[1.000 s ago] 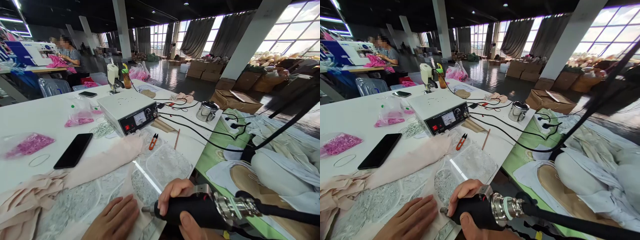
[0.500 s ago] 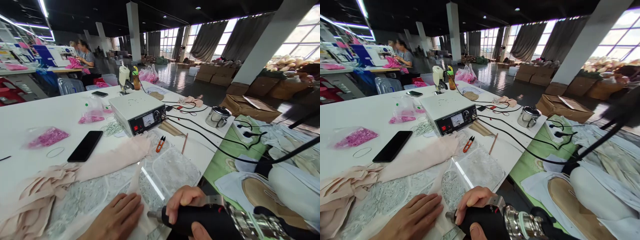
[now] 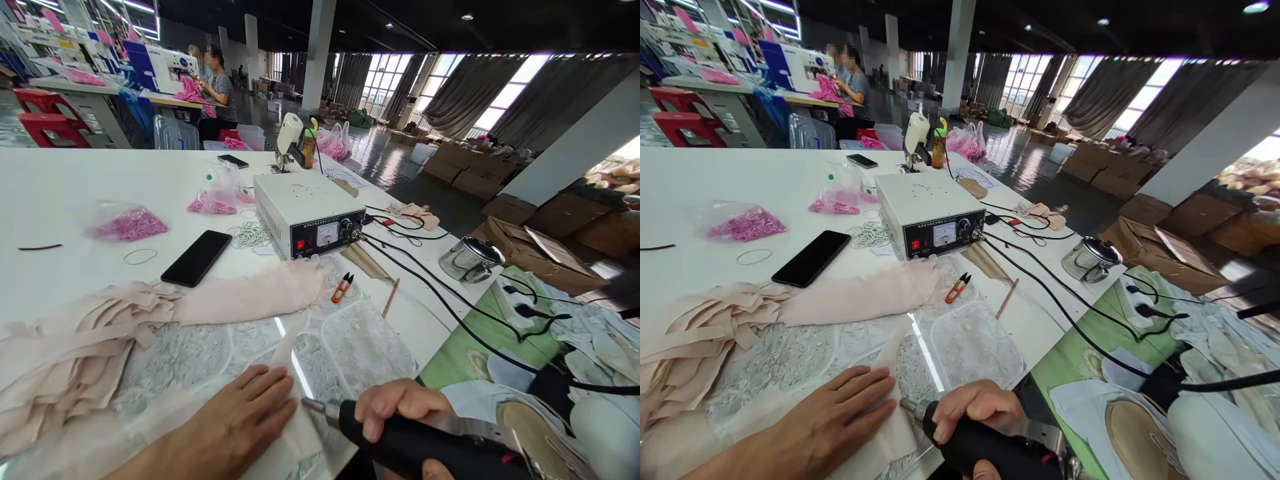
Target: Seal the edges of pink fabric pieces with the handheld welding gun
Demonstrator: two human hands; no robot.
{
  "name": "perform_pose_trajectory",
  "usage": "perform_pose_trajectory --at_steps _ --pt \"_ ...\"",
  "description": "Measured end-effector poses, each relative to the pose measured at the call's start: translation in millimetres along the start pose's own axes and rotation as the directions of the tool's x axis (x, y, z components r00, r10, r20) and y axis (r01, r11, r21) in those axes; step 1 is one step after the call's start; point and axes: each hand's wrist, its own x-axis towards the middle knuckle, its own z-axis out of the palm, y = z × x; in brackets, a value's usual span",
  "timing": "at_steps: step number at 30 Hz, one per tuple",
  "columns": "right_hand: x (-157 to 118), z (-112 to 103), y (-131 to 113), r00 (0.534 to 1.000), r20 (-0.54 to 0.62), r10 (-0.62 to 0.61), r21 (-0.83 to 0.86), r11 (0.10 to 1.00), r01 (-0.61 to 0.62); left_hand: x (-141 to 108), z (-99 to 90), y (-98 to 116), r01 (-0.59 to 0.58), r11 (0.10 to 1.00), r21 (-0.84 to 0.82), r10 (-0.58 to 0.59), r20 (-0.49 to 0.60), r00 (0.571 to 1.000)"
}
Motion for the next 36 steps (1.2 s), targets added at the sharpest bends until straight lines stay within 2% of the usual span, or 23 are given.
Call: perform_pose_trajectory --at_steps 3,8,13,18,21,23,26,28,30,32,34,36 --pt "7.8 9.7 6.9 0.99 -0.048 -0.136 -0.047 0.99 0.134 2.0 -5.3 0.9 0.002 1.0 0.009 -0.002 -0.012 1.0" --pt "15.8 14.0 14.3 0.993 0.045 -0.109 -0.004 0.994 0.109 3.3 -7.7 0.0 0.004 1.0 0.011 -0.004 -0.016 1.0" --pt "17.5 15.4 17.0 0.99 0.029 -0.139 -0.01 0.99 0.14 5.1 -9.2 -0.4 -0.004 1.0 0.012 0.004 0.018 1.0" --pt "18.8 14.6 19.5 0.989 0.074 -0.127 -0.008 0.992 0.128 3.5 -7.4 0.2 0.004 1.0 0.029 -0.005 0.01 1.0" --pt "18.7 13.2 19.4 0.986 0.115 -0.119 0.026 0.993 0.116 2.0 -10.1 -1.8 -0.027 0.999 0.043 0.026 0.037 0.999" --pt "19.0 12.3 17.9 0.984 0.137 -0.117 0.05 0.993 0.111 1.6 -15.1 -4.1 -0.078 0.995 0.066 0.071 0.097 0.993" --pt "22.7 11.3 15.1 0.985 0.101 -0.143 0.051 0.989 0.139 2.5 -24.3 -7.8 -0.16 0.984 0.084 0.138 0.223 0.965" --pt "28.5 11.4 14.8 0.983 0.055 -0.175 0.049 0.984 0.173 3.7 -28.1 -9.6 -0.189 0.978 0.086 0.163 0.246 0.956" --pt "36.3 12.5 17.5 0.977 0.01 -0.213 0.058 0.975 0.212 4.8 -27.8 -10.9 -0.185 0.98 0.074 0.167 0.199 0.966" --pt "44.8 14.5 23.2 0.967 -0.029 -0.254 0.06 0.965 0.255 5.4 -23.4 -11.8 -0.126 0.991 0.04 0.121 0.107 0.987" --pt "52.3 17.1 31.2 0.955 -0.045 -0.293 0.047 0.954 0.295 6.0 -16.2 -12.3 -0.002 1.0 -0.004 0.002 -0.009 1.0" --pt "57.5 19.8 39.9 0.948 -0.049 -0.316 0.035 0.948 0.318 6.7 -7.6 -12.5 0.128 0.991 -0.032 -0.131 -0.09 0.987"
